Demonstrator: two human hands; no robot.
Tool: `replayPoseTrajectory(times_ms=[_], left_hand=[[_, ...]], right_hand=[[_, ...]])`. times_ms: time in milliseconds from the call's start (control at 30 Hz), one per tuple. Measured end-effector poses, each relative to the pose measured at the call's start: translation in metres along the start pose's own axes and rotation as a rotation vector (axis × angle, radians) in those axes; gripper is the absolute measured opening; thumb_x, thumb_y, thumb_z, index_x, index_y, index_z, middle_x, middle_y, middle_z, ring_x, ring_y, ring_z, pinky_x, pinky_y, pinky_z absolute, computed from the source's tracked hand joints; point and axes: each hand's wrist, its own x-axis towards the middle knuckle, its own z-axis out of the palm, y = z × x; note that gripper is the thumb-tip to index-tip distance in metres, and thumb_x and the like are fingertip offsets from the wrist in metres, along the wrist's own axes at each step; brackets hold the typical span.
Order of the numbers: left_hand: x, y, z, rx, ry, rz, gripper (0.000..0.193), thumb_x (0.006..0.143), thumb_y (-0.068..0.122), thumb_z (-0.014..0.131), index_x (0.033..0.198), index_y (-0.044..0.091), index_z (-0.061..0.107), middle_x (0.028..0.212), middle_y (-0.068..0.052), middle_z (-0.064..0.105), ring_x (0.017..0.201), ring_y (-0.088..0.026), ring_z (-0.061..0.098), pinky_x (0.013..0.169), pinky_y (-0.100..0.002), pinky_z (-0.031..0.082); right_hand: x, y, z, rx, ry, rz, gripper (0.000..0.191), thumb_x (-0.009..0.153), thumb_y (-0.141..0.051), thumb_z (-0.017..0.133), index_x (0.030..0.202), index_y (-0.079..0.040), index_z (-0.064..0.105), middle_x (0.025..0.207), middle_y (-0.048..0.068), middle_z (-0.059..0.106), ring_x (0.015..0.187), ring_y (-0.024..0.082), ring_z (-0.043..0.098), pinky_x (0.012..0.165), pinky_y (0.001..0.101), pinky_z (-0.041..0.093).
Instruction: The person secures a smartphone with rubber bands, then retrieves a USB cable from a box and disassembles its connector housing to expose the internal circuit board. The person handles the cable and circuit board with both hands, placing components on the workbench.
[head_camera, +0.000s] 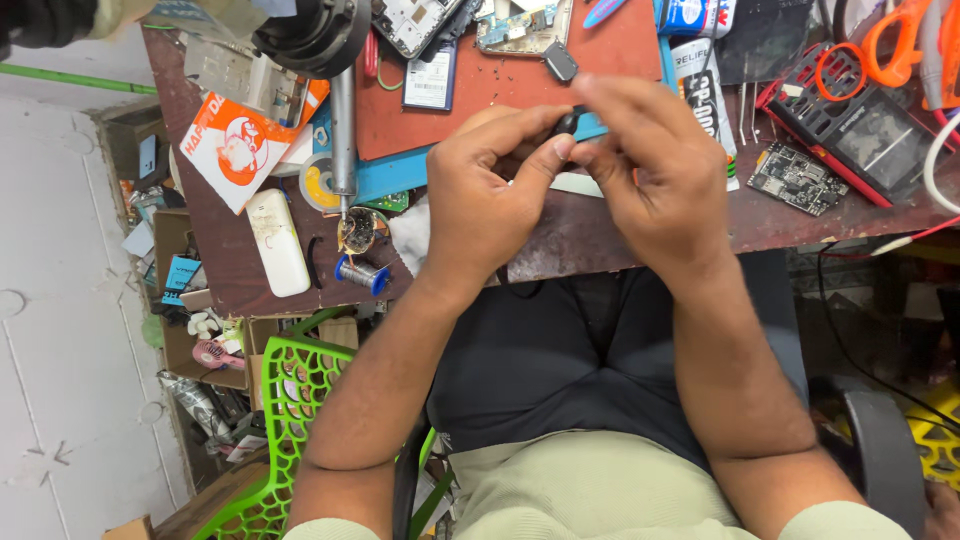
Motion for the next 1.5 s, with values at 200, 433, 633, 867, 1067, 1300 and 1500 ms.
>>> replayPoseTrajectory(times_ms=[200, 433, 633, 867, 1067, 1300, 1500], left_hand=[[-0.003, -0.006, 0.005, 0.033, 0.038, 0.007, 0.021, 0.092, -0.001, 0.08, 0.113, 0.001, 0.077, 0.095, -0.003, 0.061, 0.076, -0.007, 0.058, 0.065, -0.02, 0.048], [-0.005, -0.006, 0.011, 0.058, 0.085, 0.073, 0.021, 0.095, -0.002, 0.079, 0.115, 0.002, 0.076, 0.094, 0.0, 0.059, 0.074, -0.004, 0.06, 0.069, -0.022, 0.052], [-0.01, -0.001, 0.02, 0.071, 0.1, 0.073, 0.017, 0.101, -0.001, 0.072, 0.118, 0.001, 0.072, 0.096, -0.002, 0.054, 0.079, -0.005, 0.056, 0.067, -0.019, 0.049], [-0.012, 0.001, 0.023, 0.262, 0.095, 0.149, 0.015, 0.105, 0.006, 0.065, 0.119, 0.002, 0.065, 0.104, -0.008, 0.059, 0.089, -0.017, 0.065, 0.079, -0.027, 0.054], [-0.018, -0.005, 0.034, 0.404, 0.105, 0.204, 0.015, 0.111, 0.008, 0.055, 0.125, 0.002, 0.055, 0.108, -0.014, 0.059, 0.096, -0.03, 0.063, 0.084, -0.037, 0.053], [-0.017, -0.015, 0.036, 0.484, 0.148, 0.178, 0.011, 0.106, 0.008, 0.052, 0.115, 0.0, 0.053, 0.103, -0.017, 0.057, 0.092, -0.035, 0.06, 0.082, -0.043, 0.05], [-0.015, -0.014, 0.038, 0.468, 0.175, 0.108, 0.017, 0.103, 0.01, 0.048, 0.115, -0.002, 0.052, 0.108, -0.02, 0.058, 0.092, -0.037, 0.061, 0.081, -0.045, 0.051]], right_hand=[[-0.003, 0.017, 0.016, 0.609, 0.061, 0.368, 0.024, 0.106, -0.001, 0.072, 0.129, 0.005, 0.069, 0.116, 0.011, 0.068, 0.098, 0.016, 0.073, 0.087, 0.0303, 0.066], [-0.003, 0.017, 0.017, 0.748, 0.148, 0.523, 0.016, 0.1, 0.002, 0.073, 0.114, 0.009, 0.073, 0.105, 0.017, 0.076, 0.091, 0.02, 0.076, 0.087, 0.0341, 0.067], [-0.004, 0.015, 0.024, 0.833, 0.236, 0.523, 0.015, 0.1, 0.002, 0.075, 0.111, 0.01, 0.074, 0.103, 0.018, 0.076, 0.089, 0.022, 0.076, 0.085, 0.035, 0.066], [-0.006, 0.014, 0.029, 0.884, 0.302, 0.537, 0.014, 0.099, 0.002, 0.074, 0.111, 0.01, 0.074, 0.102, 0.017, 0.076, 0.088, 0.021, 0.076, 0.085, 0.0357, 0.067], [-0.011, 0.012, 0.037, 0.886, 0.386, 0.576, 0.014, 0.098, 0.002, 0.075, 0.11, 0.009, 0.074, 0.1, 0.014, 0.076, 0.084, 0.019, 0.074, 0.079, 0.0323, 0.066], [-0.013, 0.01, 0.055, 0.799, 0.416, 0.588, 0.013, 0.098, 0.002, 0.075, 0.109, 0.008, 0.075, 0.095, 0.007, 0.075, 0.082, 0.01, 0.068, 0.074, 0.0219, 0.056], [-0.013, 0.011, 0.058, 0.732, 0.381, 0.584, 0.012, 0.099, 0.002, 0.075, 0.108, 0.008, 0.076, 0.094, 0.007, 0.075, 0.081, 0.009, 0.067, 0.073, 0.0216, 0.056]])
